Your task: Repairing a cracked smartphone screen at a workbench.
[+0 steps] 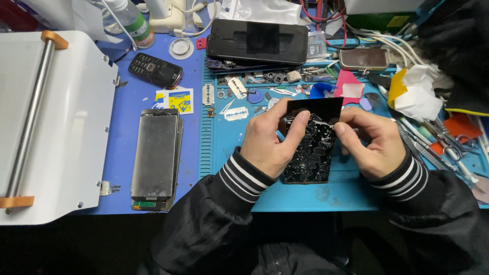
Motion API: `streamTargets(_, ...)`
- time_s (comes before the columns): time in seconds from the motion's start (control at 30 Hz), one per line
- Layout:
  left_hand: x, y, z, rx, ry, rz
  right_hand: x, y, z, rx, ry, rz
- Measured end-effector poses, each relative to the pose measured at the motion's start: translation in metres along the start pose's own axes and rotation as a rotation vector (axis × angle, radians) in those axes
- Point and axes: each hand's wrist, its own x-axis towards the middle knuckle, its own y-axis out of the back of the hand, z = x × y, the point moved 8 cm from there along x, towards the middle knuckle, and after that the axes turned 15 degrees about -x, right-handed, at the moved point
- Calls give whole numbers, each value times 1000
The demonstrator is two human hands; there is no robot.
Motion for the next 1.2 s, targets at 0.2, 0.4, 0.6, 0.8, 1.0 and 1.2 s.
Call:
streamTargets(0.2, -2, -1, -4, -7, 23, 3, 4, 4, -19, -14, 67, 8)
streamTargets(0.4, -2, 2, -4, 67, 37, 17, 5, 3, -15, -102, -5, 98)
streamTargets(0.6, -1, 2, -6, 83, 51, 21, 0, 2, -8, -23, -32, 14)
streamTargets(0.8, -3, 1, -8, 61, 48, 30, 3, 4, -1, 75, -80, 93)
streamTargets(1.0, -2, 2, -4, 94, 49, 23, 2, 8, -9, 38, -93, 128)
streamTargets(1.2, -2, 2, -5, 103, 44, 32, -2, 4, 1, 94, -62, 51)
